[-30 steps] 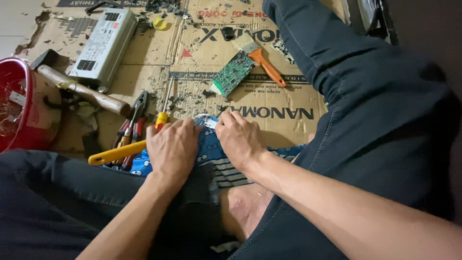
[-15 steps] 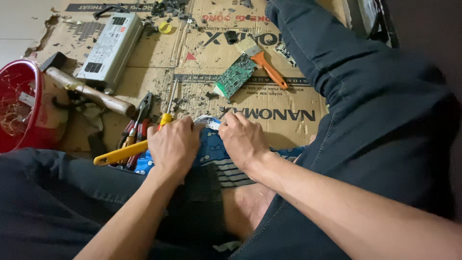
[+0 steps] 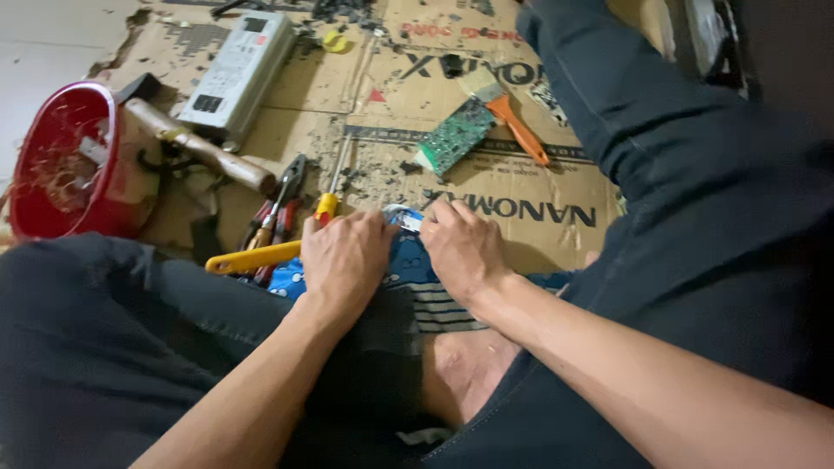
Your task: The person sits on the floor and uses a screwdriver to remove screws from a small electronic component. They then use pliers to pull out pins and separate parts of the device. A cat briefly walks into the frame and interacts with the person's leg.
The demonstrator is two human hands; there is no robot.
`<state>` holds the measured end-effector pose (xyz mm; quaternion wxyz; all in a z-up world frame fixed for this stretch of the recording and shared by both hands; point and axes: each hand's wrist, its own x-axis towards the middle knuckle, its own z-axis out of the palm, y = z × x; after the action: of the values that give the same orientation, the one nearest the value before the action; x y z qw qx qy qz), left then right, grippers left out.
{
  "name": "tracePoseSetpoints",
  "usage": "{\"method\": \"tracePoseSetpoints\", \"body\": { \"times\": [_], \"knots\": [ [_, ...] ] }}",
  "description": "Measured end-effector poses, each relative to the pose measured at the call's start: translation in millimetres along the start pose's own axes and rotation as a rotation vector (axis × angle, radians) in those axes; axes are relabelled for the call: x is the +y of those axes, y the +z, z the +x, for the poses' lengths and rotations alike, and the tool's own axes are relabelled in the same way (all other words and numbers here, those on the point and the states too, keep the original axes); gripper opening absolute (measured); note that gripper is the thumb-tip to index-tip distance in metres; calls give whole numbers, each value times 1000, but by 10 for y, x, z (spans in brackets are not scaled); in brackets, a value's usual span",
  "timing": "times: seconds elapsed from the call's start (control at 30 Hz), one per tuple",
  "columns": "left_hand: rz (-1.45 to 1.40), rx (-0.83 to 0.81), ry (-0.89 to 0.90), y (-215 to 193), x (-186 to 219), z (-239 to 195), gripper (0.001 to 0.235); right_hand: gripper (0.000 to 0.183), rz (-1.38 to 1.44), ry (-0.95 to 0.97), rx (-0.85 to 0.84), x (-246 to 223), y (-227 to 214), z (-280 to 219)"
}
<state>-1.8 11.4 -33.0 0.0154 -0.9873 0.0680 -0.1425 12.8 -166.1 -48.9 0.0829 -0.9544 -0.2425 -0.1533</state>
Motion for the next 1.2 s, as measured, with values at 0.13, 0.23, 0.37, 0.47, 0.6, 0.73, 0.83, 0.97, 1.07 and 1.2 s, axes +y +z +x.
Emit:
{"method": "tracePoseSetpoints", "body": {
  "times": [0.13,0.23,0.37,0.47,0.6,0.73,0.83,0.97,1.07,1.2],
  "knots": [
    [-56,-42,-306,-19,96,54,35,14,-10,-79,-27,47,-70,42],
    [84,-34,-26,120,-60,40,22,14,-14,-55,-55,-78,-360,62],
    [-63,-89,-36,-47,-17,-21,25,21,-46,5,-190,-152,-547,79],
    [-56,-101,-67,6,22,37,25,22,-11,22,-190,-93,-466,109],
    [-80,-85,-81,-138,18,55,24,30,127,150,-237,-74,-419,81],
    [-78,-49,-48,-296,34,58,17,31,215,164,-93,6,-370,139],
    [-198,-140,-54,-315,52,87,21,31,273,248,18,95,-466,194],
    [-149,-51,-87,-237,82,128,14,38,465,503,-122,5,-652,213],
    [-185,-50,-90,-398,107,161,12,33,558,605,-165,-50,-718,228],
    [-215,-4,-54,-486,199,178,9,34,644,731,-257,-81,-826,231]
  ]
}}
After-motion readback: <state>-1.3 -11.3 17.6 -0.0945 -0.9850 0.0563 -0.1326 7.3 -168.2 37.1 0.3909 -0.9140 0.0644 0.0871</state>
